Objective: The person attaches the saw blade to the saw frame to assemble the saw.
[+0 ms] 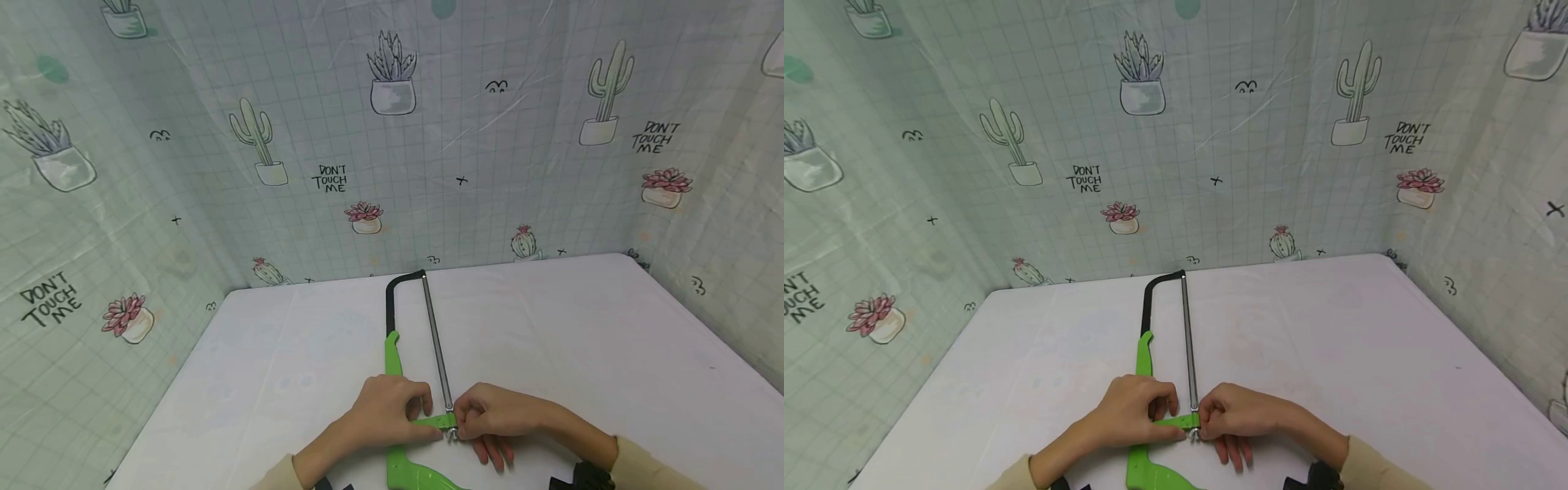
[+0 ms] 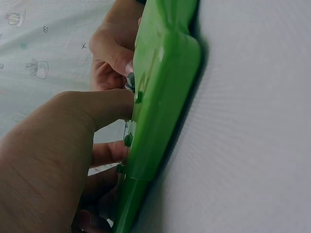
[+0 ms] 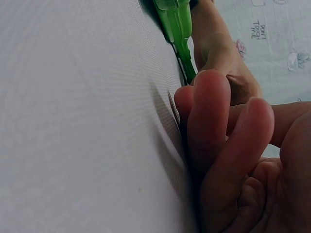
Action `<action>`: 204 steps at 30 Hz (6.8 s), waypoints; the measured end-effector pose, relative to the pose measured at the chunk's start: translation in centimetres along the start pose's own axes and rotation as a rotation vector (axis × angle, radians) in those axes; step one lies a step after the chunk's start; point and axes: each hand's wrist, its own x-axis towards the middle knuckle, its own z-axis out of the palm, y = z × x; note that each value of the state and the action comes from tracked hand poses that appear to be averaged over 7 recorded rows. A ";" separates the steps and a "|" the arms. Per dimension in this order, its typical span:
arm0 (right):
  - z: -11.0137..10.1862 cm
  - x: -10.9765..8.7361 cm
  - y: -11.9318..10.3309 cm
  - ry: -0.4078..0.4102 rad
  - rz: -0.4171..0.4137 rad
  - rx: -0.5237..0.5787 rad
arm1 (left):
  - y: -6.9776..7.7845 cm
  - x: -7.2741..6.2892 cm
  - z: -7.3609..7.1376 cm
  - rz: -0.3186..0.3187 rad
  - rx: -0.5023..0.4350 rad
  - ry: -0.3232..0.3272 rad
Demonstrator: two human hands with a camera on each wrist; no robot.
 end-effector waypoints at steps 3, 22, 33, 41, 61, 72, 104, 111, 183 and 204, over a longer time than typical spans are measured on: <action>0.1 0.0 -0.1 0.004 0.001 0.002 | 0.0 0.0 0.0 0.000 0.001 0.000; 0.0 -0.1 0.0 0.007 0.004 -0.007 | 0.1 0.0 0.1 -0.003 0.007 -0.004; 0.1 -0.1 0.2 0.004 0.005 -0.006 | 0.1 -0.1 0.2 0.005 0.012 0.006; 0.0 -0.2 0.1 0.002 -0.003 -0.026 | 0.1 -0.1 0.4 0.008 0.022 0.011; -0.1 -0.3 0.4 0.007 -0.012 -0.037 | 0.2 -0.1 0.6 0.016 0.033 0.037; -0.1 -0.4 0.2 0.006 -0.013 -0.041 | 0.3 -0.1 0.6 0.012 0.023 0.032; -0.9 -0.6 -0.4 0.029 0.052 -0.074 | 0.7 0.5 0.1 0.018 0.052 0.049; -1.1 -0.5 -0.9 0.030 0.059 -0.074 | 0.7 0.6 -0.1 0.015 0.059 0.059; 0.0 -0.5 -0.7 -0.013 -0.006 -0.023 | 0.5 -0.2 -0.1 0.022 0.036 0.058; 0.6 -0.4 -0.2 -0.010 -0.029 0.003 | 0.5 -0.6 0.1 0.051 0.016 0.078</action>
